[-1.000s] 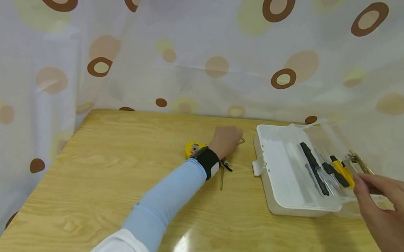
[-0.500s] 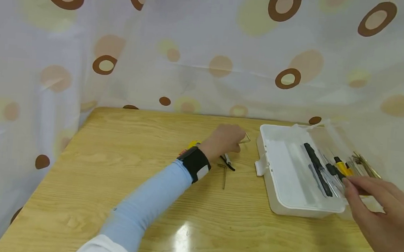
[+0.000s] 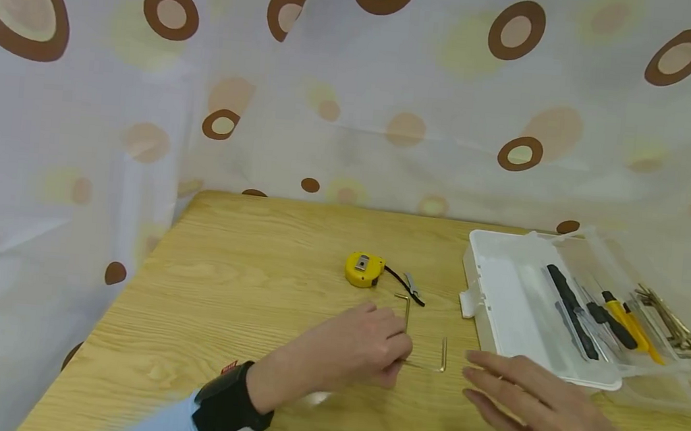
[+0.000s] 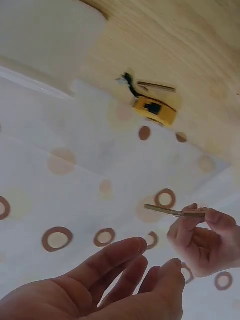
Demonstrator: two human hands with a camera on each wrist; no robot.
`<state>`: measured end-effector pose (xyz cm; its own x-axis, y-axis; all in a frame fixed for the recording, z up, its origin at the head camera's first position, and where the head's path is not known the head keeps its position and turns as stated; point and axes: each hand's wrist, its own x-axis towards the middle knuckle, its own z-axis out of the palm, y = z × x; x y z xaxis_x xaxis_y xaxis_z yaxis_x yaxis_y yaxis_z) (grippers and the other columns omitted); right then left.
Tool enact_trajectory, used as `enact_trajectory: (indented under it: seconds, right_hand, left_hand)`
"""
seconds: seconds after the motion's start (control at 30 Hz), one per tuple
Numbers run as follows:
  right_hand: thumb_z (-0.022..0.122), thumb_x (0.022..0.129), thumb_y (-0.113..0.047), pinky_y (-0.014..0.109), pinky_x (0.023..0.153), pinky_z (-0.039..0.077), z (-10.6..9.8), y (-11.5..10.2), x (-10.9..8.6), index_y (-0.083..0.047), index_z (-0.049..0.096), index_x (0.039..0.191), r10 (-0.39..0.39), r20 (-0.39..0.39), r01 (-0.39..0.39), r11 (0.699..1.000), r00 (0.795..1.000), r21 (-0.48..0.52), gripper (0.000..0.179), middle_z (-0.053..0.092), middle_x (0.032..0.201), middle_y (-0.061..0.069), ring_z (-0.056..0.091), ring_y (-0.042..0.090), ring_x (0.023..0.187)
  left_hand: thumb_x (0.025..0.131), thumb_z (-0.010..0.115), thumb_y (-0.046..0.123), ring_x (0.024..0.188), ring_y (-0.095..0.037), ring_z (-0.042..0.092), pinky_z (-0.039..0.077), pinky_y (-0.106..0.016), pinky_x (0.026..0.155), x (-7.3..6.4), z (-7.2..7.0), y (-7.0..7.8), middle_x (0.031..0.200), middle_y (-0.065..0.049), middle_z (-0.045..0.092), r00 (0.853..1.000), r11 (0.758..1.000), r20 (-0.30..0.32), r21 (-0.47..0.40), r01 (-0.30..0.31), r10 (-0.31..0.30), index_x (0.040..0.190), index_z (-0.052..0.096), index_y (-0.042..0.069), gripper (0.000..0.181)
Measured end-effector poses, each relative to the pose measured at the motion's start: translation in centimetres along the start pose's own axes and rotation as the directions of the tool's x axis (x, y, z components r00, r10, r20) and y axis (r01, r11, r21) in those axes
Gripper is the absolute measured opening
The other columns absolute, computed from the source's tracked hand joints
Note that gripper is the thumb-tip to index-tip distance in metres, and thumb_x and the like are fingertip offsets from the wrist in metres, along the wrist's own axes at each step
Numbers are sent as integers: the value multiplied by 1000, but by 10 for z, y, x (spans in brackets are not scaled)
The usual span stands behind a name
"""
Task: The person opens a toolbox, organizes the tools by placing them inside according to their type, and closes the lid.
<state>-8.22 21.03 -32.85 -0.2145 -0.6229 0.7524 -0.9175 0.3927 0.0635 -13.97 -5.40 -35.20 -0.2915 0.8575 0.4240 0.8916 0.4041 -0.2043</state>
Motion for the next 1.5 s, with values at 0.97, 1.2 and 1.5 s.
enact_trajectory:
  seconds: [0.97, 1.2, 1.5]
  right_hand:
    - [41, 106, -55, -1, 70, 44, -52, 28, -52, 0, 77, 92, 408, -104, -419, 852, 907, -314, 67, 75, 81, 11, 52, -21, 86]
    - [62, 94, 9, -6, 62, 30, -94, 94, -95, 20, 71, 96, 642, -258, -689, 634, 722, -349, 15, 70, 73, 18, 27, -39, 86]
    - [57, 92, 16, -6, 69, 26, -98, 115, -127, 26, 65, 101, 755, -365, -838, 489, 545, -241, 16, 32, 86, -57, 30, -34, 74]
  left_hand:
    - [82, 84, 45, 125, -18, 61, 54, -43, 92, -115, -32, 29, 142, 1, 61, 896, 894, -24, -95, 439, -443, 141, 60, 26, 67]
    - [81, 84, 43, 127, -23, 61, 54, -50, 88, -142, -28, 27, 142, -4, 61, 828, 824, -2, -88, 559, -561, 142, 59, 25, 68]
    - [82, 83, 42, 120, -23, 64, 54, -50, 85, -153, -24, 36, 140, -4, 62, 815, 814, -10, -73, 577, -579, 138, 63, 23, 62]
